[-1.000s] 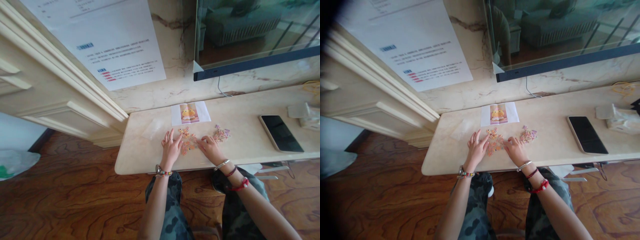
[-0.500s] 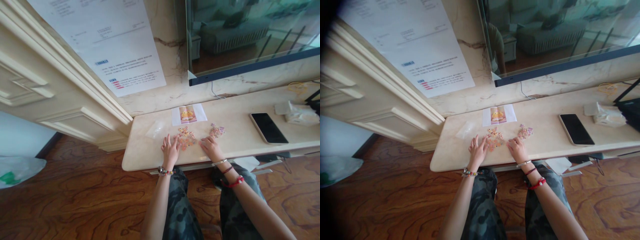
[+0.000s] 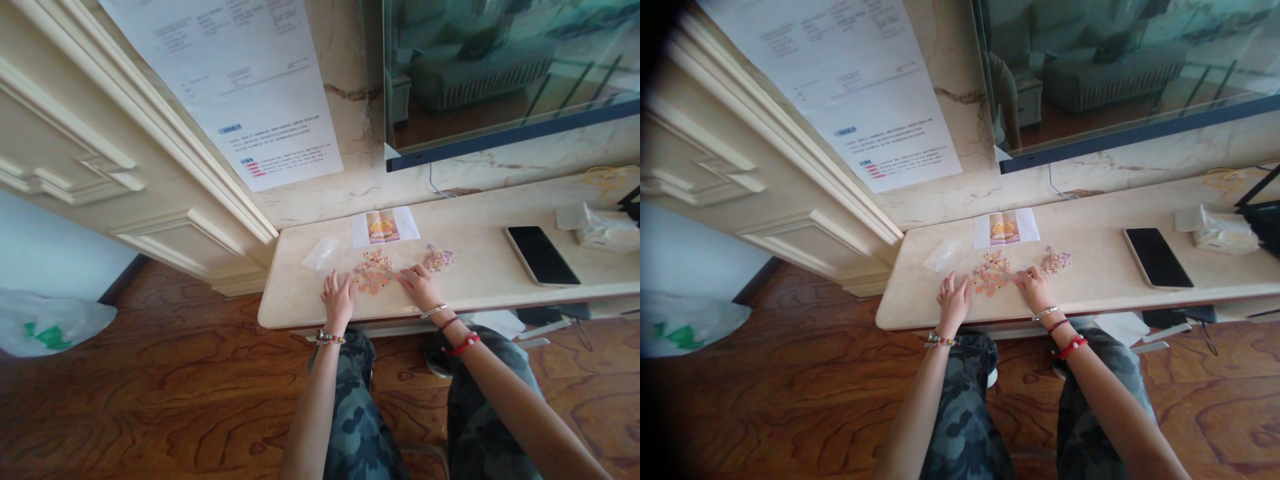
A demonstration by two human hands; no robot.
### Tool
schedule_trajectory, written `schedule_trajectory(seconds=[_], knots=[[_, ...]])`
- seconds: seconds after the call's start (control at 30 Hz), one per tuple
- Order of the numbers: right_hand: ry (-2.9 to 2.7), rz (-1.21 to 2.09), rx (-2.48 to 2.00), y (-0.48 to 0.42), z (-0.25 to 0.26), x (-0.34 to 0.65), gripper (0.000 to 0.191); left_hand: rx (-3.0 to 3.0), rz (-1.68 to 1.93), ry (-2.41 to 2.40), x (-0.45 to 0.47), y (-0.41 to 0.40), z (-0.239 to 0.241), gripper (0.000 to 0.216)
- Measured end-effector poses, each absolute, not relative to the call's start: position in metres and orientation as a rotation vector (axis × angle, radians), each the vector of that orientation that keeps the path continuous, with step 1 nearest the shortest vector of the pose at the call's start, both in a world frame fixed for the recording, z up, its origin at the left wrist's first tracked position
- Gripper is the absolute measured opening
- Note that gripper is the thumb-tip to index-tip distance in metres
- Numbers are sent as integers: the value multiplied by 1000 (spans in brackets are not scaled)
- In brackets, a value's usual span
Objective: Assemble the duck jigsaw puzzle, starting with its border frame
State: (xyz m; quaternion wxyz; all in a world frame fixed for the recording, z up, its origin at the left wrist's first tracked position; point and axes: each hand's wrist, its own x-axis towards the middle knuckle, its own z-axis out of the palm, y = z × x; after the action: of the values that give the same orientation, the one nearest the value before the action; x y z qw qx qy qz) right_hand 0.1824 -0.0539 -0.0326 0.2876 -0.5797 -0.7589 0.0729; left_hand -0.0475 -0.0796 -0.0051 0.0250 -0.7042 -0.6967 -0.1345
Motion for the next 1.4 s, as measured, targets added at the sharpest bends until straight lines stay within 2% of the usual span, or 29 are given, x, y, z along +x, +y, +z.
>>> schedule_trajectory(seconds=[0.2, 0.4, 0.5, 0.57, 0.63, 0.7, 0.77, 1.07, 1.23, 1.4], knots=[[-2059, 175, -1593, -73, -36, 190, 26, -2225, -366, -2129, -43, -80, 2, 38], [-2102, 179, -1637, -47, -28, 174, 21, -2183, -336, -2153, -31, -70, 8, 32], [-2121, 187, -1653, -36, -24, 168, 23, -2161, -342, -2160, -26, -68, 9, 37], [-2132, 191, -1663, -36, -22, 169, 24, -2177, -346, -2131, -23, -71, 8, 49], [-2146, 196, -1675, -41, -20, 170, 33, -2225, -329, -2067, -19, -75, 6, 61], [-2165, 204, -1695, -46, -20, 170, 46, -2232, -316, -2058, -15, -76, 3, 60], [-2187, 218, -1718, -47, -18, 168, 51, -2209, -315, -2095, -12, -73, 0, 54], [-2254, 269, -1748, -10, -3, 148, 41, -2214, -331, -2092, -14, -43, 2, 45], [-2228, 267, -1788, -28, -1, 161, 41, -2156, -351, -2113, -21, -55, 6, 47], [-2237, 292, -1802, -41, -4, 169, 21, -2146, -356, -2132, -25, -63, 6, 22]])
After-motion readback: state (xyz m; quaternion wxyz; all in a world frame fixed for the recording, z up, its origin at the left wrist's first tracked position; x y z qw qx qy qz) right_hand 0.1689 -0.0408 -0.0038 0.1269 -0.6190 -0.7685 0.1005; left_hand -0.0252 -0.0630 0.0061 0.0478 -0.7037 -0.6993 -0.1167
